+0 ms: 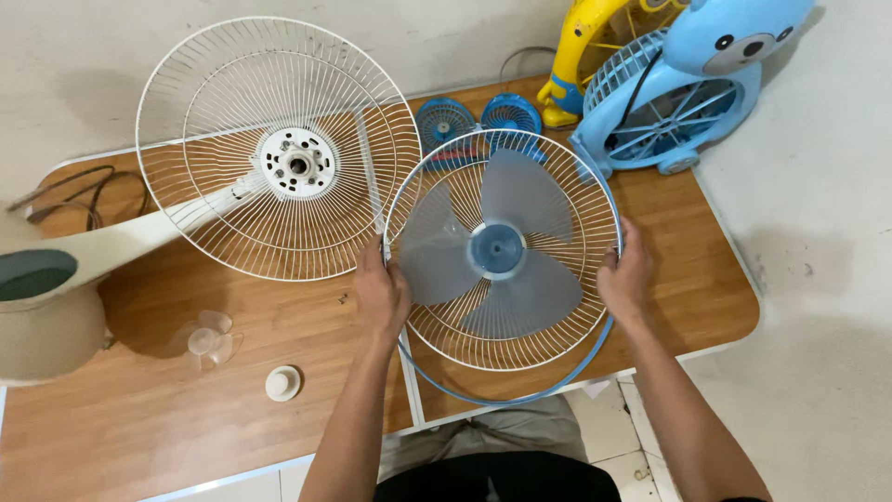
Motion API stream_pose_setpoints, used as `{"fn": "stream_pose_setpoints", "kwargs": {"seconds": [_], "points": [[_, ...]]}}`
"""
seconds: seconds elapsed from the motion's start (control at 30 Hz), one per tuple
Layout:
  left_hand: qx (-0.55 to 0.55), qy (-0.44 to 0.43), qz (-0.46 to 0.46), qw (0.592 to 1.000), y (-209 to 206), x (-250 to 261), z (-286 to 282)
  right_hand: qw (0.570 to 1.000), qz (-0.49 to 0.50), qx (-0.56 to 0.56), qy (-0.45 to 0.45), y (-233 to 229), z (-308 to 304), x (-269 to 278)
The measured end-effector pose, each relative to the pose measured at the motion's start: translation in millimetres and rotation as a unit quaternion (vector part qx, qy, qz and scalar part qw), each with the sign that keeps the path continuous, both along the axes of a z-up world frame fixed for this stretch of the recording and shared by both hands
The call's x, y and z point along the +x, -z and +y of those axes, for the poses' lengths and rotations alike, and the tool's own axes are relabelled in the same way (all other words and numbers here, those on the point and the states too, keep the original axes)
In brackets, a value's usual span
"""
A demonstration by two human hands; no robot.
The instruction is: The person assembles a standing fan by attaching the front grille, installing the fan blades, and securing the central cap. They also disassemble a small portable fan using a screwdriver and place the parts on the table.
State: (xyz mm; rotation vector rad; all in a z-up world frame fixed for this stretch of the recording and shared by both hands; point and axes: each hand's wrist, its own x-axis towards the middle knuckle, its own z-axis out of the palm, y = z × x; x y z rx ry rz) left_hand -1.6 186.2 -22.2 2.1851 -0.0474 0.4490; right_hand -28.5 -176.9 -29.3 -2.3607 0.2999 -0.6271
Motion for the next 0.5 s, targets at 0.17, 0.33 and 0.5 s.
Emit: {"fn": "stream_pose_setpoints", "kwargs": {"seconds": [0.17,0.33,0.5], "points": [[0.005,0.012,-0.072,0.997,20.6,3.6,-9.9,0.998,0.047,0.025,0.014,4.7,-13.3,-0.4],[-0.024,-0.002,0.010,1.000,25.4,4.5,-15.7,1.000,0.003,-0.017,-0.019,9.7,-22.8,0.5],[-0.015,-0.032,0.042,0.999,13.4,8.2,-18.5,0.998,0.051,0.010,-0.019,9.8,-32.2,5.3]]}}
